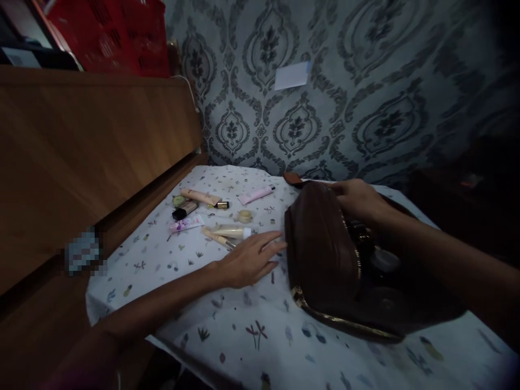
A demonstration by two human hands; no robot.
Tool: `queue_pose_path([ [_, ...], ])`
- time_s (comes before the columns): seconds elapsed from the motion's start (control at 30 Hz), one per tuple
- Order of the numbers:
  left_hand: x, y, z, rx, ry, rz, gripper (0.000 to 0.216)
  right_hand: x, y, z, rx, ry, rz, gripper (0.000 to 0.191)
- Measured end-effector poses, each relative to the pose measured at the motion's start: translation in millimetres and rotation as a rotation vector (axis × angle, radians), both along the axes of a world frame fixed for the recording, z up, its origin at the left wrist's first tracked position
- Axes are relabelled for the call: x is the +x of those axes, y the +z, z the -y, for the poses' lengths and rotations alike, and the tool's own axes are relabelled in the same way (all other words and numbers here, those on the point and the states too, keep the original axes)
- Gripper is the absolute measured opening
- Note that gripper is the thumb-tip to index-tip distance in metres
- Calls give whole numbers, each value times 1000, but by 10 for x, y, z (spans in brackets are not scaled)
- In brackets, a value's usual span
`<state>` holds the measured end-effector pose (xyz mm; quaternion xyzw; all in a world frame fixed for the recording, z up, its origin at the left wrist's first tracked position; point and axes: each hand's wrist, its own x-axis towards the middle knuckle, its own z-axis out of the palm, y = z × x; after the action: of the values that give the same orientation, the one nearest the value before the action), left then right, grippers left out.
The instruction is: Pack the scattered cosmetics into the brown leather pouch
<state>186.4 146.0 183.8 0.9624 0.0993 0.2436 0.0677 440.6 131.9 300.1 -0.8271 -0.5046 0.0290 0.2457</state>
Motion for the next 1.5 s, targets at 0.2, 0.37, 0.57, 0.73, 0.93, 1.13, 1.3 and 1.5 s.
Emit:
queue_pose_path([
  [0.2, -258, -119, -336, -35, 260, -93, 40, -184, 214, 414, 226, -87, 9, 29],
  [0.37, -492, -35, -617, -246, 368, -156, 42, -752, 99, 1021, 525, 319, 200, 24],
  [0.57, -663, -46, -832, -335, 311, -224, 42, -1418, -586, 926, 398, 763, 71, 25],
  [0.73, -633, -89, -893, -313, 293, -187, 42, -1630, -1215, 433, 140, 667, -99, 31],
  [0.93, -607, -86, -1131, -356, 305, -116, 35, -1771, -1529, 211, 128, 558, -34, 36],
  [1.13, -573, -212, -1380, -249, 489, -52, 32, -1733, -1614, 199, 165, 575, -53, 30],
  [1.3, -468, -277, -1491, -146, 601, -113, 39, -1675, -1639, 207, 241, 609, -122, 27],
  [1.5, -286, -241, -1573, -58, 748, -216, 32, -1631, -1676, 223, 305, 641, -127, 25],
])
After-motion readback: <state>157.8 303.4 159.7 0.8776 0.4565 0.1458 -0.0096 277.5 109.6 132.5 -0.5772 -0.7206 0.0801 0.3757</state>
